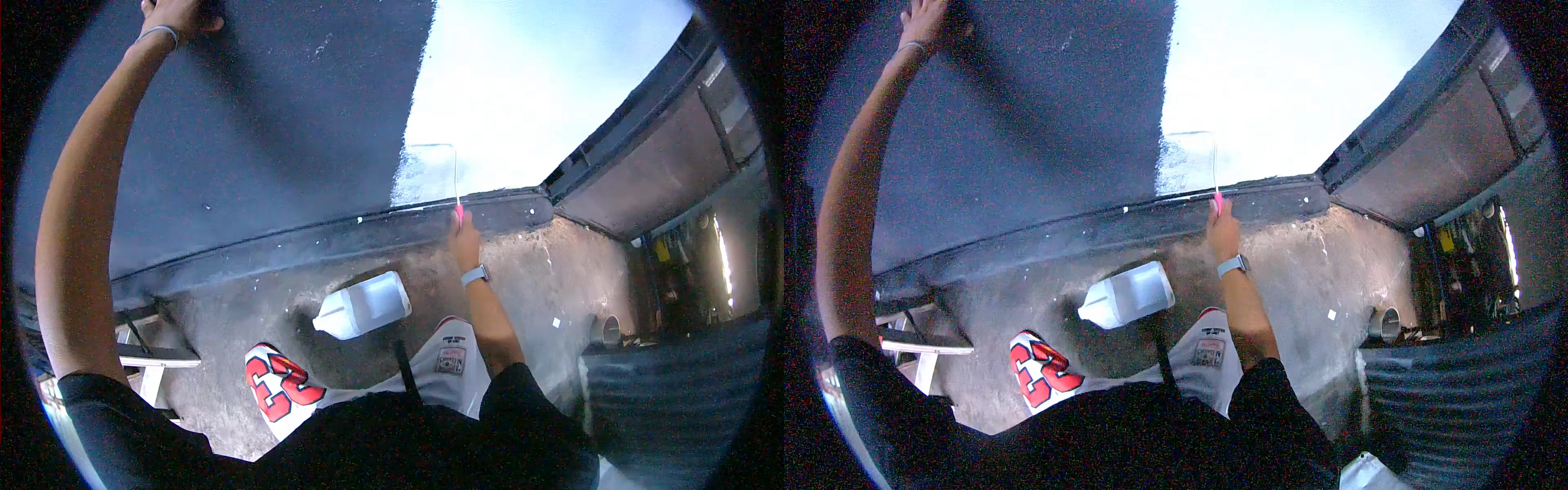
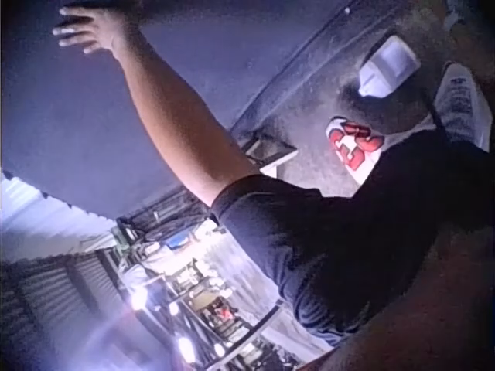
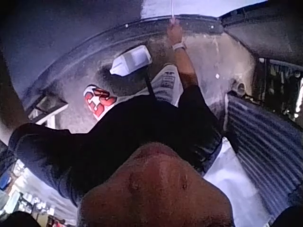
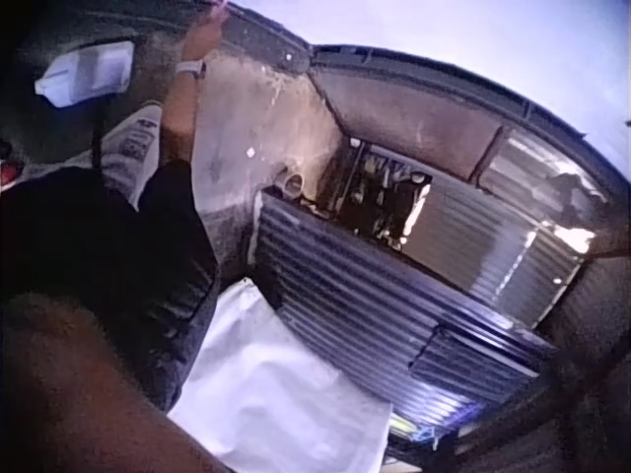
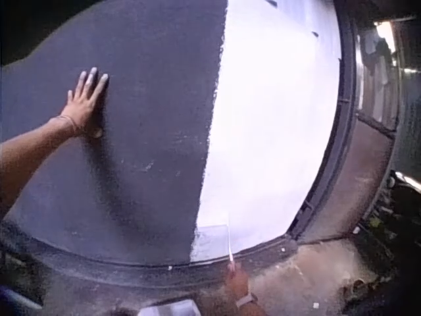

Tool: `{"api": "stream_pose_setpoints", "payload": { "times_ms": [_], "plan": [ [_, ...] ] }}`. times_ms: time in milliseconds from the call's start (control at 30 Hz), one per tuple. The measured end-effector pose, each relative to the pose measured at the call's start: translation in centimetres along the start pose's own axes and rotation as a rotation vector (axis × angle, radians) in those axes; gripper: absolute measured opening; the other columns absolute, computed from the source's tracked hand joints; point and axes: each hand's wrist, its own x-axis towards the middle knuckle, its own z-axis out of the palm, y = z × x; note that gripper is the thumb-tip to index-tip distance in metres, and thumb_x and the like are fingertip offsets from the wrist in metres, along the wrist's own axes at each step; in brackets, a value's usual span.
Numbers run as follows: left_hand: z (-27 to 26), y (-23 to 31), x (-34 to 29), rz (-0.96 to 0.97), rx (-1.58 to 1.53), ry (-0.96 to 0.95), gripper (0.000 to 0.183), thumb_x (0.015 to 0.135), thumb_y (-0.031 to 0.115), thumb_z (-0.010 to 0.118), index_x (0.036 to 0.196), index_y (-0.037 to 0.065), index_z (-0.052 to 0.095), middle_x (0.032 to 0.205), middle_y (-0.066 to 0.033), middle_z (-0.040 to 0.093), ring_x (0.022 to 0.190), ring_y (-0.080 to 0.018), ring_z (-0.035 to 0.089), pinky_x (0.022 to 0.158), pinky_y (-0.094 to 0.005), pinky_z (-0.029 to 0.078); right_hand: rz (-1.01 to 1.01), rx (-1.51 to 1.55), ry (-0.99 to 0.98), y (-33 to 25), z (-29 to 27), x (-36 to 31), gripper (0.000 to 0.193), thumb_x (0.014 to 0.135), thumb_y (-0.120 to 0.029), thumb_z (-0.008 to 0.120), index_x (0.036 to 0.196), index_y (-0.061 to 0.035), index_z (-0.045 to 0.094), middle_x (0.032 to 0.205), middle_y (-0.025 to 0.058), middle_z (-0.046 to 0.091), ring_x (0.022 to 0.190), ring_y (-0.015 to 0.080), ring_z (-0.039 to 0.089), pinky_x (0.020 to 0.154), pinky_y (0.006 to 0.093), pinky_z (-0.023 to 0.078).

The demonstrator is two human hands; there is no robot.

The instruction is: Using a paint roller to apply white paint to a dark wall.

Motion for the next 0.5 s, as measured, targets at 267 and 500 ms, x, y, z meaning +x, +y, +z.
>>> {"api": "stream_pose_setpoints", "payload": {
  "times_ms": [267,500],
  "plan": [
    [-1.0,-0.4,-0.4,-0.015,0.003,0.014,0.145,0.049,0.029,0.094,0.153,0.021,-0.006,0.159,-0.012,-0.011,0.146,-0.0385,-0.007,0.111,-0.0655,0.021,0.097,-0.192,-0.216,5.0,3.3,-4.0,0.039,0.098,-0.042,0.045,0.105,-0.0047,0.052,0.081,0.0286,0.063,0.077,0.049,0.061,0.065,0.0592,0.046],
    [-0.5,-0.9,-0.7,0.01,-0.012,0.028,0.143,0.051,0.03,0.094,0.153,0.022,-0.006,0.16,-0.0115,-0.011,0.146,-0.0388,-0.007,0.111,-0.0653,0.021,0.084,-0.047,-0.275,2.1,-0.2,-1.8,0.042,0.097,-0.041,0.047,0.096,0.0002,0.056,0.084,0.0282,0.064,0.078,0.0485,0.061,0.068,0.0544,0.047]
  ]
}}
